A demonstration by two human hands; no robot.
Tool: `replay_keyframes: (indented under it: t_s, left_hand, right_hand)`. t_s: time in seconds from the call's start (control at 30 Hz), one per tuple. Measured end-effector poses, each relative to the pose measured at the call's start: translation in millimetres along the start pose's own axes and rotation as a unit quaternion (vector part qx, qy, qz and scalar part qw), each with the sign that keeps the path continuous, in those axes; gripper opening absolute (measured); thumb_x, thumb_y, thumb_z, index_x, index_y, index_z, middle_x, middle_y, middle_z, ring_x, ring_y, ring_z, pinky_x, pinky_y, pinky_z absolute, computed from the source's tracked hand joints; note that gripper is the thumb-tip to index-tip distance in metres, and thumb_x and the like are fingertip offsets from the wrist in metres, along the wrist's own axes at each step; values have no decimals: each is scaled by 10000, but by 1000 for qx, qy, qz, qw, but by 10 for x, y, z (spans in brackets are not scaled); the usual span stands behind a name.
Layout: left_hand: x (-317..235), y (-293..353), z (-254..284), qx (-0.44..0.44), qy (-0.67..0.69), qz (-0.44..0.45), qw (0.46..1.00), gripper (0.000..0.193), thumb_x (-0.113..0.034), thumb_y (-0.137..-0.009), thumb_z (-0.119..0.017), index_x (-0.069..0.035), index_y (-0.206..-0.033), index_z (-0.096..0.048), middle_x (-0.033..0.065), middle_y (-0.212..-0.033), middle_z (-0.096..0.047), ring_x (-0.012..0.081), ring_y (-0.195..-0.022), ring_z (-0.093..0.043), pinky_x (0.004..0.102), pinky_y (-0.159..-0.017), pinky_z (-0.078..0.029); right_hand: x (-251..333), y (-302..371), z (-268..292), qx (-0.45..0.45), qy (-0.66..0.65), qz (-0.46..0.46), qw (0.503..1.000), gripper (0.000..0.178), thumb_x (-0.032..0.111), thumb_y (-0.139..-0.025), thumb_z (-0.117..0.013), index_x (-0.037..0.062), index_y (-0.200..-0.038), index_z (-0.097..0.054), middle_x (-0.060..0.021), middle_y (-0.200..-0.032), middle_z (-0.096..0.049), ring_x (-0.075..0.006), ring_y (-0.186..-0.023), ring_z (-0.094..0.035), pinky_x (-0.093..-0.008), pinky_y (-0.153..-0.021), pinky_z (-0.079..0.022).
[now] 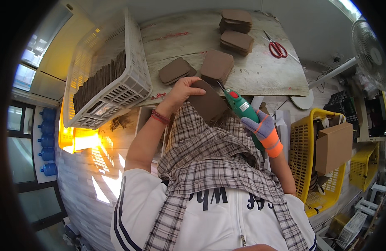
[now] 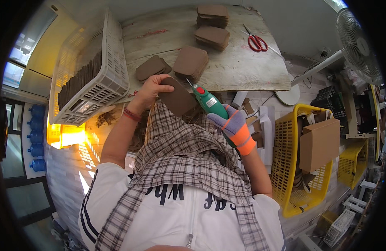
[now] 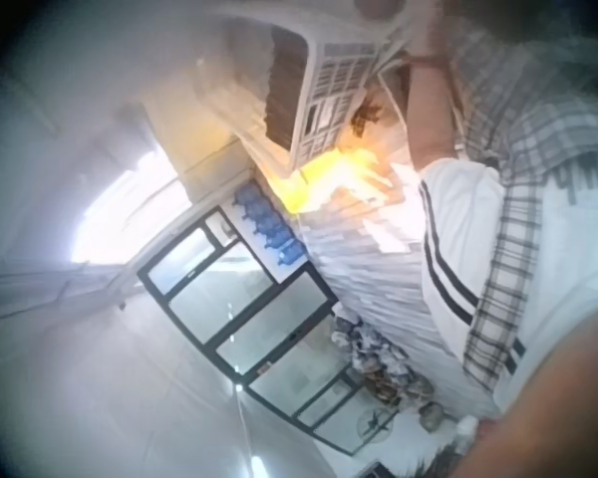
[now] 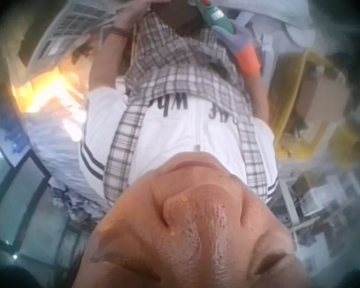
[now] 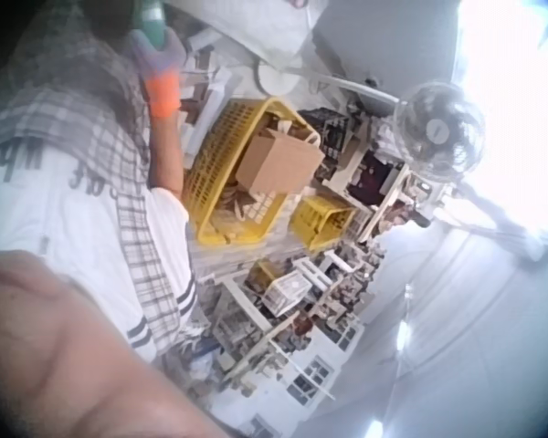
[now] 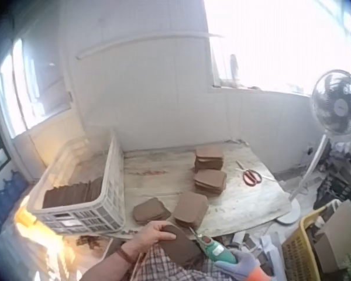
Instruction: The person uses a rotary tool to smooth the edges of rectangular cardboard pieces. They pick up each piece from a stack, run the tool along the perimeter, and place the finished piece into a white plastic basket.
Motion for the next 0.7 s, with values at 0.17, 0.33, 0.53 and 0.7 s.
replay_keyframes:
  t_s: [0.17, 0.33, 0.53, 0.7]
  left_hand:
    - [9, -66, 556, -207, 98, -117, 966, 233, -20, -820, -637, 10, -1044, -579, 70, -990, -636, 150, -868, -598, 285, -799, -486]
    - [227, -225, 1007, -366, 104, -120, 917, 320, -27, -838, -614, 19, -1140, -518, 111, -1074, -584, 229, -971, -552, 351, -877, -451]
    - [323, -288, 924, -486, -470, -98, 730, 386, -164, -836, -641, -7, -1171, -530, 152, -1228, -457, 328, -1158, -415, 452, -969, -346]
    - [251, -533, 374, -398, -573, -218, 682, 476, -359, -840, -613, -28, -1177, -558, 150, -1293, -433, 338, -1252, -322, 489, -1012, -268]
  right_hand:
    - [-121, 68, 82, -25, -53, -42, 997, 356, 225, -806, -709, -12, -1028, -563, -29, -680, -608, -71, -528, -548, -204, -474, -436]
    - [-215, 70, 102, -42, -13, -38, 998, 341, 218, -810, -704, -12, -1016, -559, -37, -701, -620, -80, -540, -569, -203, -472, -440]
    - [-280, 86, 117, -46, -41, -42, 997, 343, 226, -806, -710, -9, -1001, -554, -39, -702, -622, -87, -540, -569, -211, -469, -440]
    - [-368, 88, 115, -67, -31, -47, 996, 334, 231, -800, -714, 1, -984, -557, -39, -699, -621, -84, -541, -566, -212, -484, -438]
Point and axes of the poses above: each hand's wrist, its own y-axis away from the middle knuckle, its own z-axis out of the back of the hand, x = y × z, the point moved 1 cm from there along -y, towards the middle knuckle
